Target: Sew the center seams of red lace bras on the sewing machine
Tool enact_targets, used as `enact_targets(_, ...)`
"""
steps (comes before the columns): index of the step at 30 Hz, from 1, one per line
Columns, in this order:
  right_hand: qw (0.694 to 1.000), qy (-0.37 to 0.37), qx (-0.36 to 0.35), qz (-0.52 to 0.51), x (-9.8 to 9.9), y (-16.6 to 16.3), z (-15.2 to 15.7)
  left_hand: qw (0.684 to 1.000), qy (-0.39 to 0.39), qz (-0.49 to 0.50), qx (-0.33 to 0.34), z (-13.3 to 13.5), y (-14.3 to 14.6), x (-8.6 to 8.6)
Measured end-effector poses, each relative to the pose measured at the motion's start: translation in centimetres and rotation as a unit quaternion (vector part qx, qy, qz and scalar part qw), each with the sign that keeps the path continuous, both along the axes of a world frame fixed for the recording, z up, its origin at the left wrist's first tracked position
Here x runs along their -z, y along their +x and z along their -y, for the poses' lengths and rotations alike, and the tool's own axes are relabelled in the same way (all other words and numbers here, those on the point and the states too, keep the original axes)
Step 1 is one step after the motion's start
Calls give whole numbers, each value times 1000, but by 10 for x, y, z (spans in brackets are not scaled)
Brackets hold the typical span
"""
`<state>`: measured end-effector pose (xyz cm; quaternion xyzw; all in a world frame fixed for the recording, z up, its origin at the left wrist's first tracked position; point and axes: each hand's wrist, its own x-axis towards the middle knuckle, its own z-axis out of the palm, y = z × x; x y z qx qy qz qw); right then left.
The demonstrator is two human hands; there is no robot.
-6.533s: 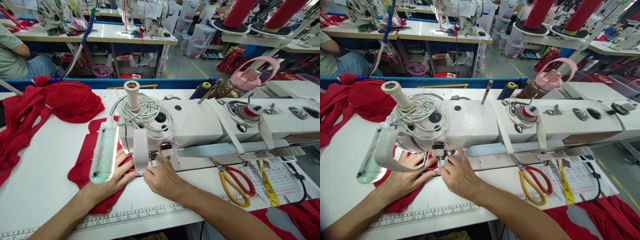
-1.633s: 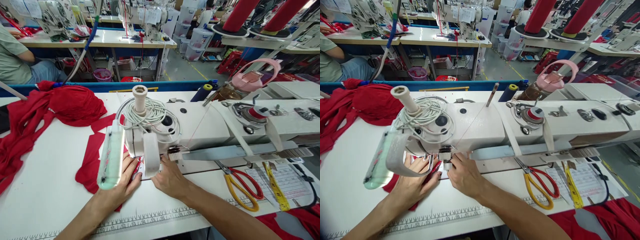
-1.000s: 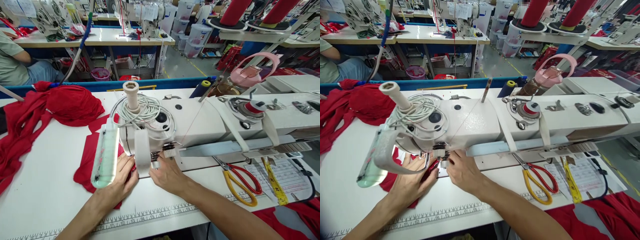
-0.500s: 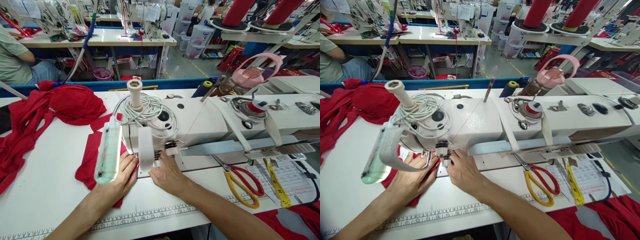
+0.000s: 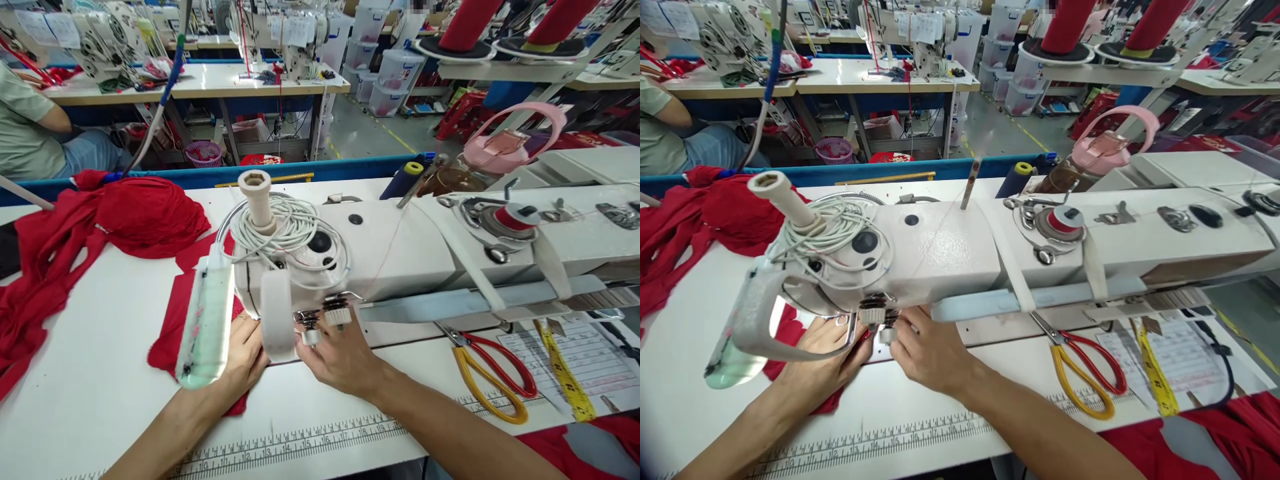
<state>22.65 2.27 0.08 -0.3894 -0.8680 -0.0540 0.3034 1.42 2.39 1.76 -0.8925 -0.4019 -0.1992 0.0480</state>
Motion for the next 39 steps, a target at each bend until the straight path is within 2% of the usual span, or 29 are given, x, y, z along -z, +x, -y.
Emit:
enact_targets(3,995,45,10,-88,-4,4,-6,1000,1,8,-3,-2,-1,2)
enact_targets(6,991,52,21,-125,-7,6,-12,1000,1,7,2,-2,-3,4)
enact_targets(12,991,41,22,-128,-12,5,-15,1000,9,3,1,0,-3,2)
enact_targets(19,988,47,-21,-146,-11,4,-12,999,28,12,-15,1,1,-2)
enact_targets(27,991,66,14,-119,-2,5,-19,999,12,33,1,-1,2,-4)
enact_targets(33,994,12,2,-110,-1,6,-14,998,17,59,0,3,2,-4)
enact_targets(36,994,3,-14,-106,-1,6,-14,997,-3,83,-1,4,-1,-3)
enact_targets(39,996,4,-18,-86,0,5,-14,992,-62,106,-14,3,-5,-2)
